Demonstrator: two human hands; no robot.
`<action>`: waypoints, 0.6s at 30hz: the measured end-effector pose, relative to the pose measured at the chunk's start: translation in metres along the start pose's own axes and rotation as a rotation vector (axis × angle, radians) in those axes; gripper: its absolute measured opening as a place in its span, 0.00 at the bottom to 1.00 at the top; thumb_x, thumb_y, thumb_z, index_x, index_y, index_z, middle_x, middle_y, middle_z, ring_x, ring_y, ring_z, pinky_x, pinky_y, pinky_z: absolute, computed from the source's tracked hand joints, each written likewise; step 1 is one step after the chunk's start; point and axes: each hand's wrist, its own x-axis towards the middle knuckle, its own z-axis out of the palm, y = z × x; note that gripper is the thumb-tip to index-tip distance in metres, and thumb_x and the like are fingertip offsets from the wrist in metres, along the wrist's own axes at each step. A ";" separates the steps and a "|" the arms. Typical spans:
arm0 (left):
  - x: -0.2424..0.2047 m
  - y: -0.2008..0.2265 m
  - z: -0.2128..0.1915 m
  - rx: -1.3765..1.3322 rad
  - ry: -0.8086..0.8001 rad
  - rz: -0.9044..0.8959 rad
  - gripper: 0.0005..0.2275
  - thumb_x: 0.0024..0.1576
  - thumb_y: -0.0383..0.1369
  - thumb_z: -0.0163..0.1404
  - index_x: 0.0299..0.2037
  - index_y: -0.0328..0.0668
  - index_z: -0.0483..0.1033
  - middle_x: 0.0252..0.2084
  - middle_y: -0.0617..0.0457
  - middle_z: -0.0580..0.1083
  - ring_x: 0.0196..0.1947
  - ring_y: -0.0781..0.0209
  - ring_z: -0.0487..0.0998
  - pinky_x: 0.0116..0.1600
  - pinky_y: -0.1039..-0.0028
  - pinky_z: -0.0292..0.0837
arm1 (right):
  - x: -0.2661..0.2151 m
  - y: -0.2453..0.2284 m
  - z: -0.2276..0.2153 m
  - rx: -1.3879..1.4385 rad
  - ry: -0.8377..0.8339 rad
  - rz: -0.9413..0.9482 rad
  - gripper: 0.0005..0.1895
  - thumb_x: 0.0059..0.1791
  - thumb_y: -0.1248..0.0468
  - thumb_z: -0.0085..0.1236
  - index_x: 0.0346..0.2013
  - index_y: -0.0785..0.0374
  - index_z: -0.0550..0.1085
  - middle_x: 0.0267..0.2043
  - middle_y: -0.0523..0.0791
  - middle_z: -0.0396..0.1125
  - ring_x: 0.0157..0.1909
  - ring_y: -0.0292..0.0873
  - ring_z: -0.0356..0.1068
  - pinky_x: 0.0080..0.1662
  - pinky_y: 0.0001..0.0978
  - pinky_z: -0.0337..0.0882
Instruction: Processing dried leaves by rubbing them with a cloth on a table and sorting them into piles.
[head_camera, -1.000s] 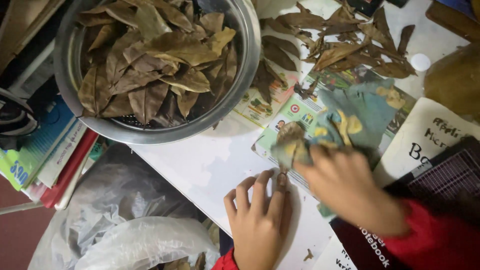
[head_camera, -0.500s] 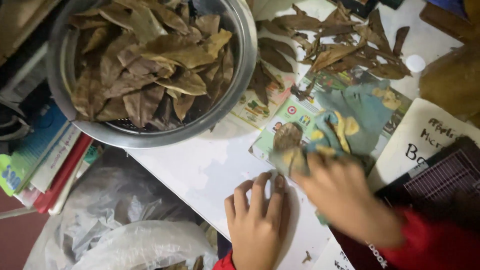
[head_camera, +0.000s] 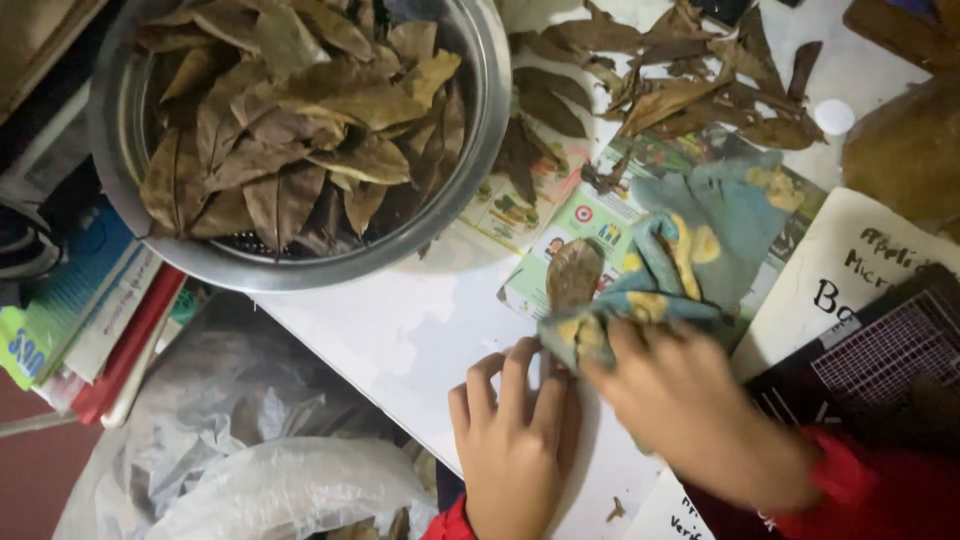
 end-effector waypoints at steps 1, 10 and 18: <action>0.002 0.001 -0.002 -0.001 -0.006 0.001 0.05 0.61 0.34 0.50 0.41 0.44 0.75 0.56 0.48 0.73 0.45 0.44 0.71 0.42 0.57 0.61 | 0.008 0.009 0.003 0.004 -0.004 0.002 0.09 0.41 0.58 0.57 0.35 0.44 0.76 0.35 0.42 0.70 0.27 0.44 0.72 0.27 0.36 0.70; 0.009 0.002 -0.002 0.025 0.046 0.028 0.08 0.62 0.34 0.49 0.47 0.43 0.77 0.54 0.48 0.74 0.43 0.44 0.72 0.40 0.57 0.62 | 0.022 0.030 -0.013 -0.155 0.144 0.188 0.09 0.46 0.58 0.57 0.40 0.40 0.75 0.31 0.40 0.67 0.24 0.40 0.70 0.23 0.33 0.67; 0.007 0.003 -0.004 0.008 0.033 0.005 0.07 0.63 0.33 0.50 0.46 0.42 0.77 0.54 0.46 0.74 0.43 0.43 0.71 0.41 0.57 0.62 | 0.015 0.015 0.013 -0.206 -0.042 0.156 0.06 0.45 0.57 0.55 0.36 0.42 0.76 0.27 0.37 0.65 0.17 0.37 0.67 0.20 0.33 0.64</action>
